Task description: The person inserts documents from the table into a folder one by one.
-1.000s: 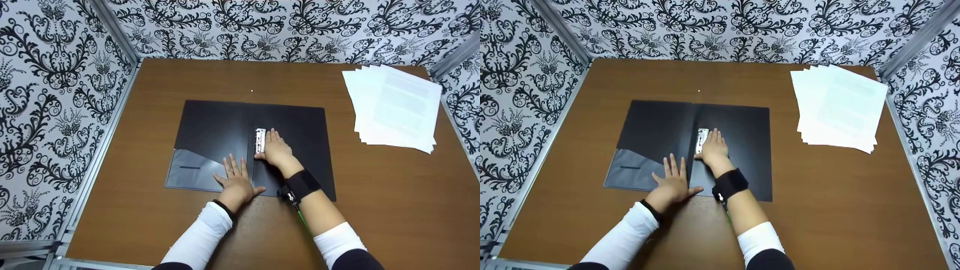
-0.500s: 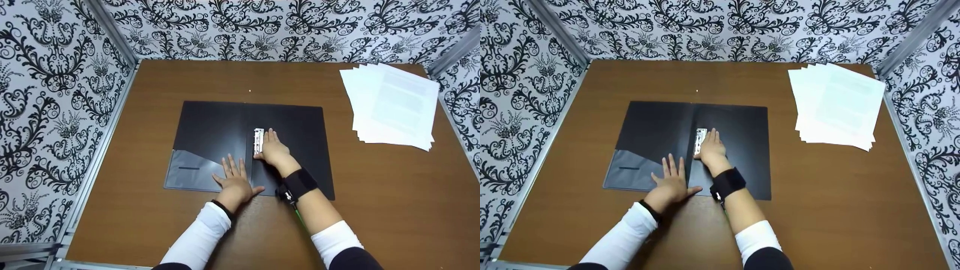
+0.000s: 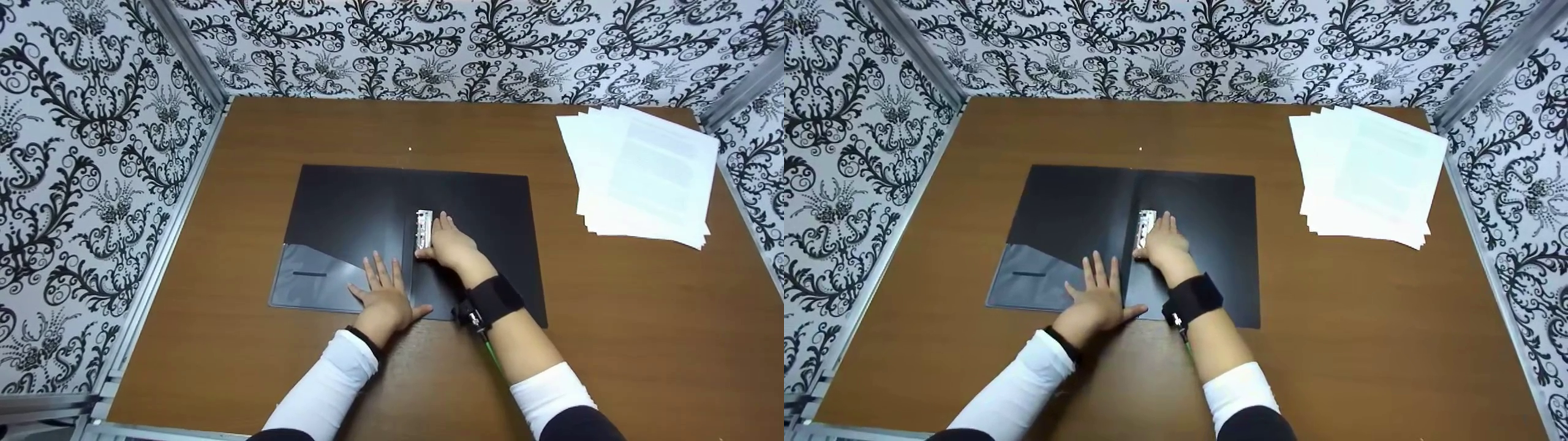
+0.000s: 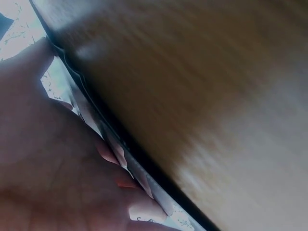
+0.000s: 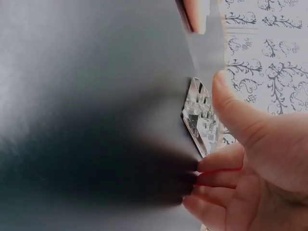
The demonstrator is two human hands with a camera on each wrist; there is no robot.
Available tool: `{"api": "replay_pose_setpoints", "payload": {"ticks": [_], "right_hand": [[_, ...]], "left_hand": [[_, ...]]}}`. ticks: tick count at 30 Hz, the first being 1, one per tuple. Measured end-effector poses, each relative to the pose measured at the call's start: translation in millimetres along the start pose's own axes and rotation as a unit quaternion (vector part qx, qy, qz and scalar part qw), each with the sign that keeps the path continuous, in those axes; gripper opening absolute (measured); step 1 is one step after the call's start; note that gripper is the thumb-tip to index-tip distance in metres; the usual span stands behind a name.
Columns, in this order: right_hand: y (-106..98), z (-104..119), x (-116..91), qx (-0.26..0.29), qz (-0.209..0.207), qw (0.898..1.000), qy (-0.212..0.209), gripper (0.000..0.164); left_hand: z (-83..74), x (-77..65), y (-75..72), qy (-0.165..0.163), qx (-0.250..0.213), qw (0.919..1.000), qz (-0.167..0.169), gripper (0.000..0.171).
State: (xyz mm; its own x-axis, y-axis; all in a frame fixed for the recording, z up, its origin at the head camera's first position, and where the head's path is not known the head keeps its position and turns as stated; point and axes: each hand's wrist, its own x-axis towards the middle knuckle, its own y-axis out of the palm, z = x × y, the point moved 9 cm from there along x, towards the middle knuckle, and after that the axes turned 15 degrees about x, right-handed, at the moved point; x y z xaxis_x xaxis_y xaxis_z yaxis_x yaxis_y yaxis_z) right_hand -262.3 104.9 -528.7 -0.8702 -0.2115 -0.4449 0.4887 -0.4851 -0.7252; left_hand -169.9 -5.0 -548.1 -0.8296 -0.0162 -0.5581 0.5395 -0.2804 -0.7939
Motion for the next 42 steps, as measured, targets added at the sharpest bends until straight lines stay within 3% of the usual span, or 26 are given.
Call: {"api": "replay_pose_setpoints", "payload": {"ticks": [7, 13, 20, 29, 42], "right_hand": [[-12, 11, -6, -0.008, -0.045, 0.999, -0.014, 0.089], [-28, 22, -15, -0.004, -0.110, 0.992, -0.055, 0.072], [-35, 29, -22, -0.007, -0.152, 0.984, -0.093, 0.052], [-32, 34, -22, -0.005, -0.144, 0.983, -0.112, 0.031], [-30, 44, -27, -0.088, -0.139, 0.974, -0.155, 0.023]], "left_hand": [[-0.9, 0.9, -0.2, 0.001, 0.002, 1.0000, 0.000, 0.117], [-3.2, 1.4, 0.4, 0.002, -0.002, 1.0000, 0.000, 0.116], [-3.8, 1.7, 4.4, 0.003, -0.001, 0.9999, 0.010, 0.114], [-1.9, 3.5, 3.7, -0.003, -0.008, 0.9999, 0.005, 0.115], [-5.2, 3.7, 2.4, 0.005, -0.027, 0.9995, 0.018, 0.111]]}}
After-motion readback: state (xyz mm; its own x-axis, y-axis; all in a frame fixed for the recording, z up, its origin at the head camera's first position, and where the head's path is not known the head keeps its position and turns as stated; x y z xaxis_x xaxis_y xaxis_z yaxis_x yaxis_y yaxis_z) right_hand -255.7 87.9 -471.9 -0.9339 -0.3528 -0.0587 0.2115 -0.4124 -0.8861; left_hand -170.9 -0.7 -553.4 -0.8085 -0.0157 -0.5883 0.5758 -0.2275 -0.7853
